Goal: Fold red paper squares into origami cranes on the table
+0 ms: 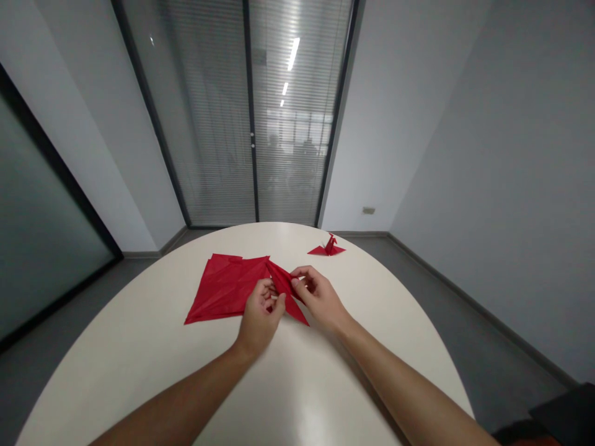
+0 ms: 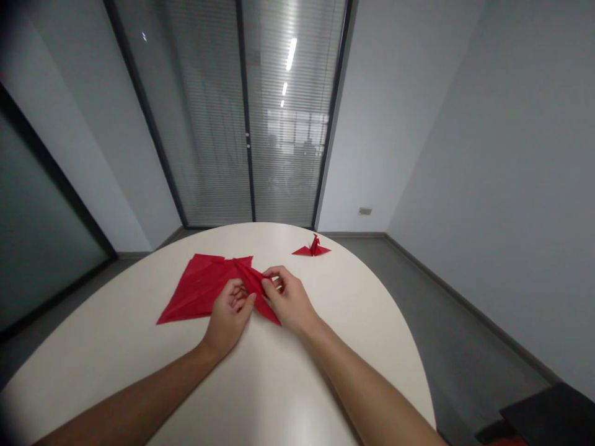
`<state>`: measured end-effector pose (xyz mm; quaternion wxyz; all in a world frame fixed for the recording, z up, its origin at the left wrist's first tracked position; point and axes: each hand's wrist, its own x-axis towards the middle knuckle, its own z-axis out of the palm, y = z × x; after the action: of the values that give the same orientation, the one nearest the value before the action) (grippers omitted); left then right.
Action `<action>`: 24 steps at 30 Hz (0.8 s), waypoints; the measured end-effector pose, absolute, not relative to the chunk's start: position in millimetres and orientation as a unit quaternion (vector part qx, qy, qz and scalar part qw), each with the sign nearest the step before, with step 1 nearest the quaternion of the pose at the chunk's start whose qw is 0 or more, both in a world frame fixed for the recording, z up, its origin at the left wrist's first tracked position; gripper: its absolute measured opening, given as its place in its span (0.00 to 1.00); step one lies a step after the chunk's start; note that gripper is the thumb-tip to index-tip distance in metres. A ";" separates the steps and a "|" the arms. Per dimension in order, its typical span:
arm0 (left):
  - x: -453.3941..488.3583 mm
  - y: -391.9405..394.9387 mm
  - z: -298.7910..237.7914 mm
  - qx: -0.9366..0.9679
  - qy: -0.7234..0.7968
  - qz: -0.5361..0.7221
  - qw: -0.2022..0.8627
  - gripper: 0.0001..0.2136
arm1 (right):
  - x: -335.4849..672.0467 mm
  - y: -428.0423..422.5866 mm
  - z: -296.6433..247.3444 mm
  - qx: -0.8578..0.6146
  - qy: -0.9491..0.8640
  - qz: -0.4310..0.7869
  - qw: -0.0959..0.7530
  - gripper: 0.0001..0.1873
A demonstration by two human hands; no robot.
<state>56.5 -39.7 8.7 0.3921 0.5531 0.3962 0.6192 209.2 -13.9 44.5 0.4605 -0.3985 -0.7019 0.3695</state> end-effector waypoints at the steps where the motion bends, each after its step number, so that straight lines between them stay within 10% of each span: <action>1: 56.5 -40.1 9.2 0.555 0.397 0.617 0.392 0.09 | 208.9 -14.4 45.2 -0.408 -0.702 0.366 0.454 0.14; 24: 50.9 -34.3 6.5 0.498 0.459 0.648 0.349 0.17 | 217.7 -23.8 55.7 -0.342 -0.794 0.162 0.476 0.06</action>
<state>50.9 -34.3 6.5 0.3487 0.4979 0.4591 0.6478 217.7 -23.8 55.7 0.4762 -0.3420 -0.7937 0.1623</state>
